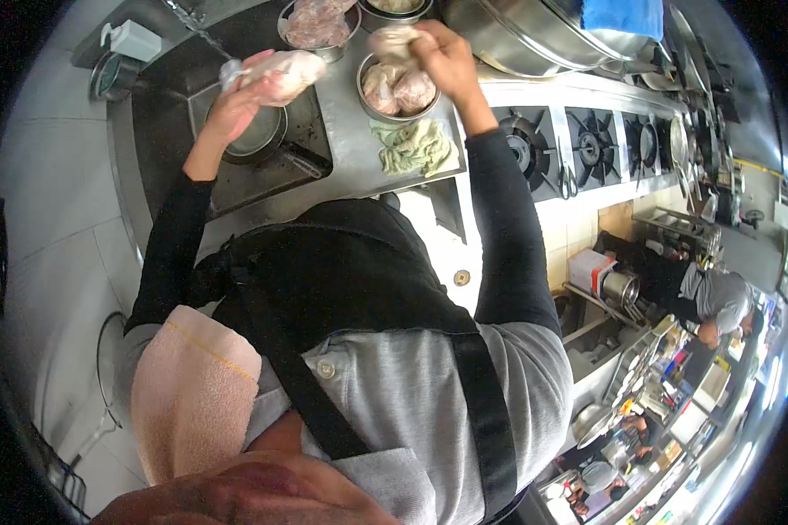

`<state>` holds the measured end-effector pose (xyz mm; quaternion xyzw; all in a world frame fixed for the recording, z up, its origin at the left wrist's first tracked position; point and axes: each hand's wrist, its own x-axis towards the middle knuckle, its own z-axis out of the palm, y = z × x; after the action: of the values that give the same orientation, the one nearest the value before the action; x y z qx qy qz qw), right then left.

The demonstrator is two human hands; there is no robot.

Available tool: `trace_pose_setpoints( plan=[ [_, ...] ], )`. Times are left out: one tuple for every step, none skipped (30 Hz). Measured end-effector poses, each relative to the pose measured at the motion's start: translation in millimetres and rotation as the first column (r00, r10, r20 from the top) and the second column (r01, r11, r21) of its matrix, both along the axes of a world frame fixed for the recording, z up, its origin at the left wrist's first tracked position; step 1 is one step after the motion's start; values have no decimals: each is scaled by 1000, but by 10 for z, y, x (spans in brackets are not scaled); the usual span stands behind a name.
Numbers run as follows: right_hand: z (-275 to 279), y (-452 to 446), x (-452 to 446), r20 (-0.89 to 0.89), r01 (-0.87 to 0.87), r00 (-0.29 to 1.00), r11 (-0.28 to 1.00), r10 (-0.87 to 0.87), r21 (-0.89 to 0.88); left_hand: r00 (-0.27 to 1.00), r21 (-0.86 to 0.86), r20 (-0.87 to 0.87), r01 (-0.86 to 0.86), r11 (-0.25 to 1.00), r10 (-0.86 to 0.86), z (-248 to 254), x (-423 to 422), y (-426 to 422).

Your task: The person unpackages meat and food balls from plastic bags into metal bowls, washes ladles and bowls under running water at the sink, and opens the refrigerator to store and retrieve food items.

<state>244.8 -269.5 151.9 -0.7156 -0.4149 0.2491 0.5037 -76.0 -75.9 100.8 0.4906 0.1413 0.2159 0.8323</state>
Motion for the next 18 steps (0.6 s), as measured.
trace_pose_setpoints(
  plan=[
    [-399, 78, 289, 75, -4, 997, 1000, 6, -25, 999, 51, 17, 48, 998, -49, 59, 138, -93],
    [-736, 108, 465, 149, -4, 989, 999, 12, -50, 996, 104, 16, 88, 991, -90, 150, 318, -197],
    [-765, 63, 449, 69, -39, 997, 997, 44, -70, 991, 155, 9, 127, 980, -130, 226, 512, -316],
    [-772, 50, 417, -10, -78, 997, 994, 77, -82, 981, 237, 0, 189, 953, -194, 262, 740, -390],
    [-761, 77, 414, -85, -119, 990, 989, 112, -85, 985, 457, -93, 174, 872, -148, 322, 936, -494],
    [-795, 67, 428, -81, -160, 985, 986, 155, -55, 988, 703, -37, 134, 698, -152, 221, 1157, -533],
    [-876, 18, 435, -78, -204, 976, 979, 201, -30, 978, 751, -167, 206, 627, -122, 62, 1315, -609],
    [-811, -26, 418, -154, -218, 964, 976, 215, -6, 994, 959, -89, 68, 273, 64, -193, 1449, -632],
    [-738, -70, 395, -230, -229, 946, 973, 227, 18, 981, 958, -70, 15, 287, 181, -269, 1454, -747],
    [-661, -116, 368, -304, -237, 922, 971, 238, 42, 954, 955, -43, -48, 293, 296, -333, 1483, -832],
    [-765, -118, 301, -57, -223, 973, 975, 223, 10, 945, 873, -79, -88, 480, 317, -517, 1509, -843],
    [-826, -195, 179, 176, -198, 964, 980, 199, -21, 948, 819, -117, -77, 568, 297, -581, 1447, -917],
    [-814, -226, 178, 169, -208, 963, 978, 211, -35, 950, 762, -149, -68, 645, 276, -621, 1381, -936],
    [-803, -300, 169, 144, -131, 982, 991, 125, 39, 952, 700, -171, -64, 711, 254, -636, 1333, -903],
    [-779, -444, 145, 111, -48, 993, 993, 36, 105, 966, 222, -254, 20, 975, 38, -273, 1202, -1061],
    [-732, -510, 146, 78, 41, 995, 984, -55, 172, 969, 154, -234, -41, 987, 77, -246, 1186, -1006],
    [-867, -534, 137, -180, 325, 942, 903, -284, 281, 971, 83, -209, -100, 991, 116, -243, 1189, -941],
    [-915, -564, 178, -350, 175, 926, 983, -143, 61, 970, -1, -190, -157, 988, 154, -297, 1187, -929]
  ],
)
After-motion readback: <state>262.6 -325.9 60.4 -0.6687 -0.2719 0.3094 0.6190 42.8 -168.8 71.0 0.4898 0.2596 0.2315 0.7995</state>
